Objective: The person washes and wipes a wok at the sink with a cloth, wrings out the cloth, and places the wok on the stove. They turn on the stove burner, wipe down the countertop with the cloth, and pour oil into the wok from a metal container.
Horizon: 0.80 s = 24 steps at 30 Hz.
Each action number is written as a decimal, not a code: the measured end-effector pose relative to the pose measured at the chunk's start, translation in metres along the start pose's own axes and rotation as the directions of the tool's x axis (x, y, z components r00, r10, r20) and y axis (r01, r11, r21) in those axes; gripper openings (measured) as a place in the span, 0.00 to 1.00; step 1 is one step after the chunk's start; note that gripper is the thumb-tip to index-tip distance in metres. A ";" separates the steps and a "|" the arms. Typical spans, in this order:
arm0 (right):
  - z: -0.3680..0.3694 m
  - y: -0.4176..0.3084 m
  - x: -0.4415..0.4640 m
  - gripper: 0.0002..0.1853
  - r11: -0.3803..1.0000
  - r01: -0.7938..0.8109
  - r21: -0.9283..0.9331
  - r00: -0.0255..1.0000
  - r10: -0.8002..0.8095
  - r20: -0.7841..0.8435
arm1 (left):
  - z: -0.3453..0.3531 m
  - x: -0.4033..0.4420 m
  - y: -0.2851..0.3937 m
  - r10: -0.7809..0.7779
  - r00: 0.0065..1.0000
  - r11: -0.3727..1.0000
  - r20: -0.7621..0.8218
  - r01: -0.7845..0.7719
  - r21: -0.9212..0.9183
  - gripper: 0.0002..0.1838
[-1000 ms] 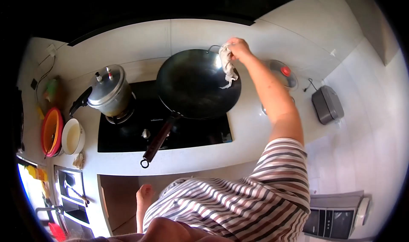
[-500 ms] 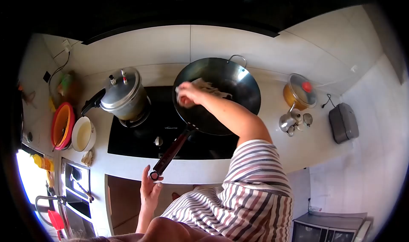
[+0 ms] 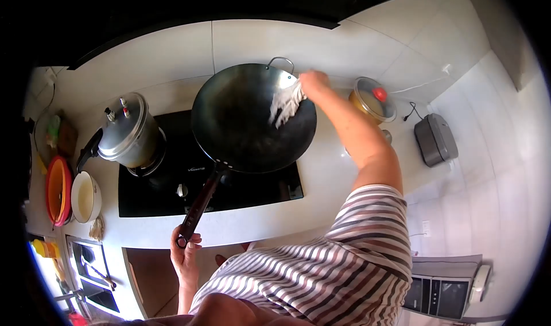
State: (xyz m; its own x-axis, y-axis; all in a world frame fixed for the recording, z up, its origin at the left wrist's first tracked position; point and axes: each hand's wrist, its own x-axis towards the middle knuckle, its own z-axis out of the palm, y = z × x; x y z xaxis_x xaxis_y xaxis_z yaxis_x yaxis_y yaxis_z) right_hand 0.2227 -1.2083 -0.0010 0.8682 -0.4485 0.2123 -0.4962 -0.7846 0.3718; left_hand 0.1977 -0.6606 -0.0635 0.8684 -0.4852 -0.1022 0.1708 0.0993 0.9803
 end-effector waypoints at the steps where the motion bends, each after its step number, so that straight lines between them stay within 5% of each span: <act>1: -0.014 0.006 -0.001 0.11 0.991 0.048 0.125 0.992 -0.032 -0.126 | -0.002 0.000 -0.004 0.014 1.000 1.000 0.024 -0.014 -0.010 0.25; 3: -0.058 0.008 -0.005 0.09 0.866 0.026 0.500 0.981 0.074 -0.180 | -0.009 0.000 -0.016 -0.044 0.997 0.999 0.063 0.045 -0.007 0.22; 5: -0.105 0.005 -0.022 0.11 0.693 -0.030 0.721 0.956 0.231 -0.182 | -0.022 -0.003 -0.045 -0.168 0.980 0.965 0.111 0.140 0.221 0.16; 7: -0.158 0.000 -0.056 0.09 0.298 0.047 0.953 0.968 0.223 -0.117 | -0.015 -0.005 -0.040 -0.175 0.966 0.933 0.190 0.101 0.345 0.17; 12: -0.257 -0.031 -0.163 0.10 0.090 0.133 0.987 0.987 0.076 -0.140 | 0.008 0.001 -0.006 -0.206 0.890 0.924 0.407 0.040 0.381 0.25; 13: -0.267 -0.042 -0.183 0.09 0.060 0.137 0.989 0.989 0.042 -0.140 | 0.008 0.003 -0.003 -0.217 0.829 0.962 0.515 0.093 0.255 0.31; 15: -0.269 -0.063 -0.209 0.10 -0.176 0.112 0.978 0.952 -0.262 -0.156 | 0.019 0.005 0.008 -0.123 0.706 0.992 0.697 0.097 0.078 0.40; 16: -0.262 -0.081 -0.217 0.09 -0.206 0.131 0.970 0.907 -0.370 -0.202 | 0.026 0.002 0.012 -0.065 0.650 0.995 0.757 0.097 0.002 0.44; 19: -0.232 -0.154 -0.237 0.09 -0.202 0.009 0.979 0.814 -0.568 -0.124 | 0.027 -0.015 -0.005 -0.137 0.447 0.896 0.884 0.436 -0.082 0.50; 21: -0.213 -0.202 -0.253 0.09 -0.079 0.091 0.993 0.798 -0.591 -0.120 | 0.021 -0.030 -0.005 -0.139 0.434 0.801 0.890 0.578 -0.157 0.46; 22: -0.205 -0.224 -0.266 0.09 -0.136 0.025 0.990 0.800 -0.592 -0.102 | 0.017 -0.040 -0.013 -0.152 0.422 0.706 0.894 0.679 -0.201 0.44; 24: -0.192 -0.254 -0.282 0.06 0.009 0.257 0.966 0.844 -0.489 -0.220 | -0.007 -0.059 -0.026 -0.334 0.540 0.416 0.773 0.820 -0.393 0.34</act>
State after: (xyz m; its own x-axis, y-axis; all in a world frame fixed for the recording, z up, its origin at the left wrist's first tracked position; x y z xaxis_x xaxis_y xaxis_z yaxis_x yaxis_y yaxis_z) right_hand 0.1039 -0.8002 0.0183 0.9756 0.0993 0.1960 0.2184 -0.5357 -0.8157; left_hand 0.1454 -0.6286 -0.0845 0.0516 -0.9665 -0.2514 0.9662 -0.0153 0.2574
